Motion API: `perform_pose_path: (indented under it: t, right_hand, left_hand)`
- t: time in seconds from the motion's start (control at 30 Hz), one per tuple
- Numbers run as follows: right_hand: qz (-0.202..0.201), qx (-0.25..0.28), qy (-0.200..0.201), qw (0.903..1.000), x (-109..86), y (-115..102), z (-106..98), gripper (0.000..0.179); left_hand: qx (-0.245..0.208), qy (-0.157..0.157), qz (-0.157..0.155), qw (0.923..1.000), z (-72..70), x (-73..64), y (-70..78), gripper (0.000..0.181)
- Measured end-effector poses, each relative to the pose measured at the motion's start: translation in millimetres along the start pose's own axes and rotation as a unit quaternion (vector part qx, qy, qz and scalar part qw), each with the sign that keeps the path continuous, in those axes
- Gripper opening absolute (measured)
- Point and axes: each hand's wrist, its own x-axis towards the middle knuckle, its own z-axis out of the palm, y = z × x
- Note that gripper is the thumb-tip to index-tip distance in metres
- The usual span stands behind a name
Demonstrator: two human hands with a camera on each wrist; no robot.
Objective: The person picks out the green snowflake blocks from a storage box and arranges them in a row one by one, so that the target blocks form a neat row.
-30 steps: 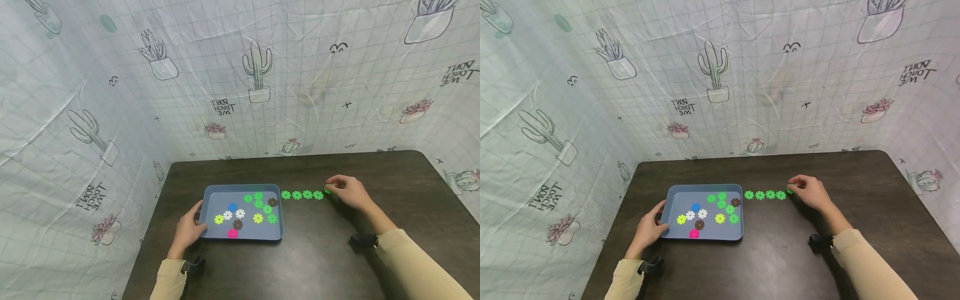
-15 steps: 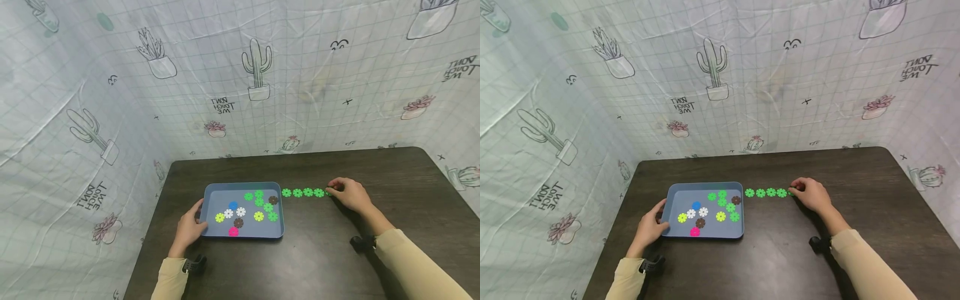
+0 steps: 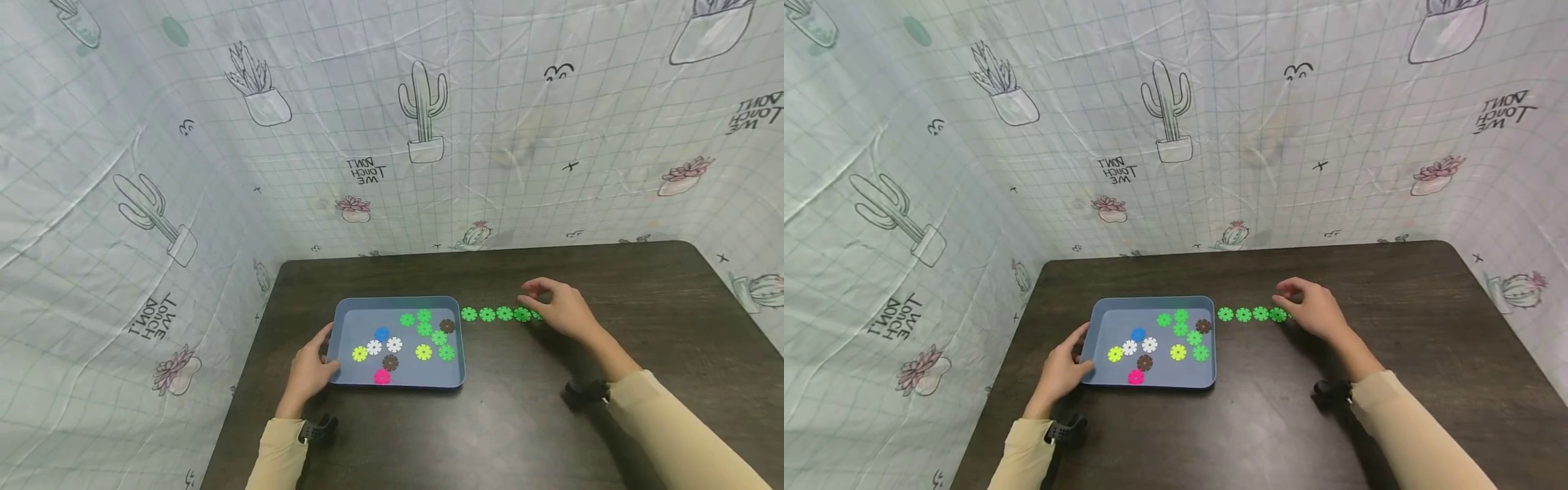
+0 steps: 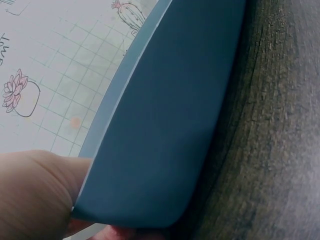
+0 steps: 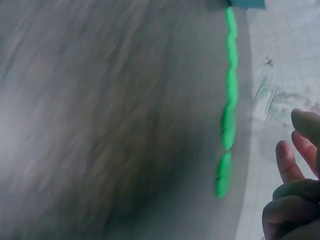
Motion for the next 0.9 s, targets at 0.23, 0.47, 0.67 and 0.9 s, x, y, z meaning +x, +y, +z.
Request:
perform_pose_path:
  t: [0.23, 0.47, 0.67, 0.9]
  right_hand:
    - [-0.032, 0.022, -0.042, 0.9983, 11.2, -27.4, 14.6, 0.036]
    - [-0.041, 0.063, -0.096, 0.9925, 22.5, -60.1, 33.2, 0.038]
    - [-0.052, 0.078, -0.126, 0.9876, 31.2, -89.8, 50.5, 0.037]
    - [-0.036, 0.086, -0.165, 0.9818, 42.5, -126.5, 68.9, 0.04]
  left_hand:
    - [-0.004, -0.002, -0.001, 1.0, 0.1, 0.5, -0.5, 0.081]
    - [-0.002, -0.001, -0.004, 1.0, 0.0, 2.0, -1.2, 0.082]
    - [0.004, 0.002, -0.001, 1.0, -0.1, 3.0, -1.5, 0.082]
    - [0.012, 0.0, 0.0, 0.9999, 0.6, 3.5, -2.7, 0.081]
